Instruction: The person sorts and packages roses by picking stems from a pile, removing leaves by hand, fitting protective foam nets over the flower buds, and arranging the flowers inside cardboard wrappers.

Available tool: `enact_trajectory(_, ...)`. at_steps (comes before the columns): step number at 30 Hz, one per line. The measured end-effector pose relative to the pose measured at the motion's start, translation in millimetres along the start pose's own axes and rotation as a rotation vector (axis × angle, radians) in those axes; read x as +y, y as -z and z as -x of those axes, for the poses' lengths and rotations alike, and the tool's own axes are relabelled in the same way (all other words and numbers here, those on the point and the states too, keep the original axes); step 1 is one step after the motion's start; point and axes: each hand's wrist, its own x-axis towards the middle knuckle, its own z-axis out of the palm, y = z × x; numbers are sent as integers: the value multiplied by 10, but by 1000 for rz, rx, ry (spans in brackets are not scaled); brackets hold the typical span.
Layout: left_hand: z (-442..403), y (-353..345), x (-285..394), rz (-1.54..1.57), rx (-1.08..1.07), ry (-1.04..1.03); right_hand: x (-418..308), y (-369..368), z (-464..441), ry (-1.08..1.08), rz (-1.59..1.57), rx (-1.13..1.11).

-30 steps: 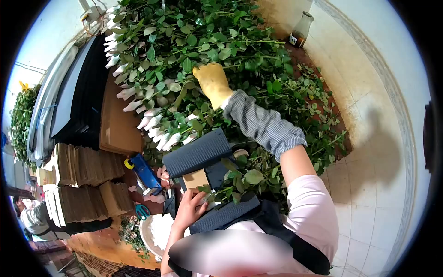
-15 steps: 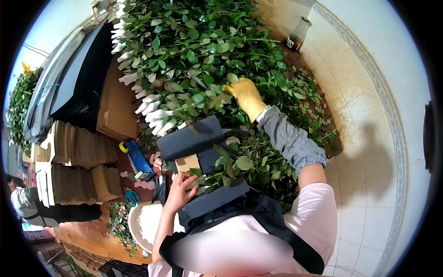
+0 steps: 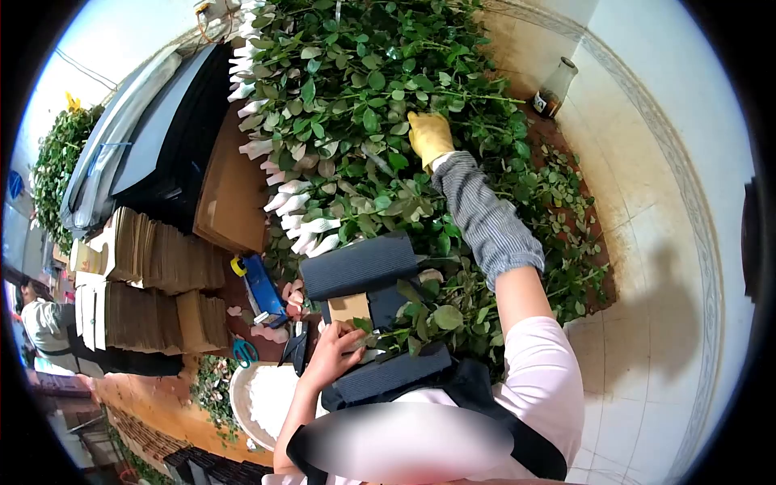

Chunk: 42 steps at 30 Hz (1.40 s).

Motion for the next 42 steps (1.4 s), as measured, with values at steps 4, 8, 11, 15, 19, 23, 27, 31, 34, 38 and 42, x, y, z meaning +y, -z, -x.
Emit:
enact_trajectory(4,5,-8,1,32,0,15,-103,-361,165,-48,162,99)
enact_trajectory(8,26,-26,-38,22,4,5,224,-410,343,42,151,235)
enact_trajectory(11,27,-11,-32,-3,13,-2,570,455,515,-32,169,597)
enact_trajectory(15,47,-38,-74,-2,45,-25,935,1351,1019,110,-26,587)
enact_trajectory(19,77,-81,-123,109,44,115,796,1743,1895,275,-216,267)
enact_trajectory(23,65,23,13,22,25,81,699,1432,2820,301,-217,-3)
enact_trajectory(27,-107,200,197,-135,-182,133,783,1221,3334,235,-86,-45)
enact_trajectory(31,-227,288,269,-511,-2,-197,790,727,3778,32,-271,156)
enact_trajectory(34,-153,207,163,-314,-107,-30,899,369,3986,-68,-551,-207)
enact_trajectory(38,-37,86,143,-184,37,-27,1160,1106,3274,-447,-1145,-801)
enact_trajectory(42,-23,61,96,-83,112,24,998,1290,2263,3,-587,-370)
